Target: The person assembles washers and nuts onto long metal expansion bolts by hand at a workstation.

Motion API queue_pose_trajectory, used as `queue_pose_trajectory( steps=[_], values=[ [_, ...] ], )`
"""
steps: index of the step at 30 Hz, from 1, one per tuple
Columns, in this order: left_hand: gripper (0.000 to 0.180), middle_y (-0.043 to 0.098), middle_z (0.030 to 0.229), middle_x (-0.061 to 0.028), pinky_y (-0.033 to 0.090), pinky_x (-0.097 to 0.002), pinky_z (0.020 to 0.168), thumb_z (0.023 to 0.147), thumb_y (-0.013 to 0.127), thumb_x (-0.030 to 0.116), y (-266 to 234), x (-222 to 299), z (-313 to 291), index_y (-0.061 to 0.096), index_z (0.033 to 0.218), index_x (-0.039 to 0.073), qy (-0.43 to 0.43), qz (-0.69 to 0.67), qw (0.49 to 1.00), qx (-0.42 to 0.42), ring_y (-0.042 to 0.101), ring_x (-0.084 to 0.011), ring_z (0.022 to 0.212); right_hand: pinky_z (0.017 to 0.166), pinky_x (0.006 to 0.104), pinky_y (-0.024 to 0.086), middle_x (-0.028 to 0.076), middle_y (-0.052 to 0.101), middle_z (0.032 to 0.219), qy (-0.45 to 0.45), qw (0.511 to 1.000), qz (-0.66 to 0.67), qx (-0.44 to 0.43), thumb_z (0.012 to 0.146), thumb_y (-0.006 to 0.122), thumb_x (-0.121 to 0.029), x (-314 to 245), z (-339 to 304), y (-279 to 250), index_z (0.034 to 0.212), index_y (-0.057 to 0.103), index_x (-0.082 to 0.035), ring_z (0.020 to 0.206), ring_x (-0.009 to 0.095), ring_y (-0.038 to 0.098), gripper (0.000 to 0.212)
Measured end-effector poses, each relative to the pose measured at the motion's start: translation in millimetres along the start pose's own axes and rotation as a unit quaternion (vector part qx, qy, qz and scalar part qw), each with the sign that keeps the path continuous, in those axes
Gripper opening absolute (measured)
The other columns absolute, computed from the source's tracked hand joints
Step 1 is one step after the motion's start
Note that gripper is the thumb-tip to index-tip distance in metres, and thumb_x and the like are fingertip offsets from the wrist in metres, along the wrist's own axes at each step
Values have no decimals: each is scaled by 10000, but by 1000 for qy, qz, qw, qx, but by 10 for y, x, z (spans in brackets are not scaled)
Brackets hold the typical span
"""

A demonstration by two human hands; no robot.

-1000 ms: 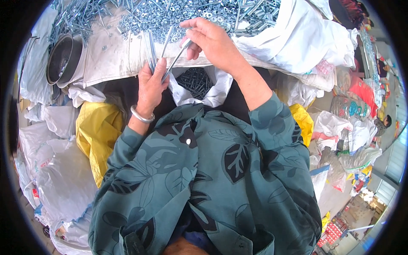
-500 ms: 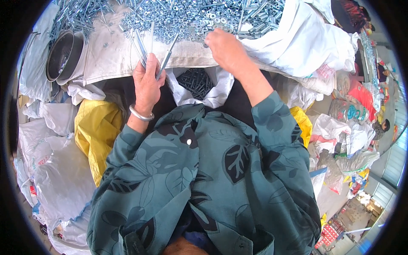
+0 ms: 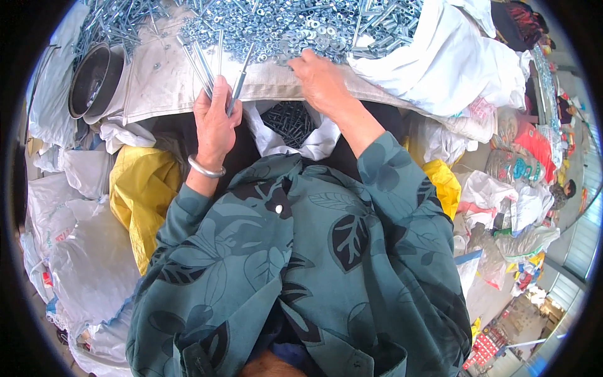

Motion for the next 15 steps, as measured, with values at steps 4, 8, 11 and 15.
queue_pose_trajectory(
  steps=[4, 8, 11, 15],
  values=[
    [259, 408, 651, 34, 261, -225, 401, 1015, 543, 272, -5, -6, 8, 493, 818, 113, -4, 1, 1000, 9, 363, -64, 461, 764, 452, 507, 161, 583, 990, -25, 995, 92, 32, 864, 588, -66, -13, 181, 24, 1045, 626, -59, 912, 381, 619, 185],
    [225, 429, 635, 43, 261, -221, 396, 1011, 552, 257, -86, 24, 49, 516, 849, 106, 6, -20, 999, 33, 360, -54, 456, 774, 411, 489, 143, 611, 926, 1, 993, 104, 52, 854, 626, -72, 46, 232, -6, 1073, 641, -52, 889, 349, 619, 220],
    [204, 446, 633, 50, 266, -216, 393, 1004, 565, 253, -85, 38, 53, 526, 876, 99, 8, -28, 999, 43, 365, -45, 460, 778, 414, 486, 141, 615, 936, -35, 995, 93, 27, 854, 626, -79, 16, 230, 70, 1035, 639, -47, 888, 353, 618, 184],
    [211, 460, 650, 43, 267, -216, 388, 999, 574, 263, -111, 27, 62, 520, 880, 97, 13, -22, 999, 30, 382, -50, 460, 808, 460, 498, 138, 590, 1005, 21, 999, 47, -16, 874, 604, -102, 11, 256, 41, 1029, 621, -59, 939, 375, 609, 162]
  ],
)
Point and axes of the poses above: each hand's wrist, its own z-axis towards the middle knuckle, its own y-axis out of the palm, x = y × z, the point moved 4 cm from there along z, towards the middle knuckle
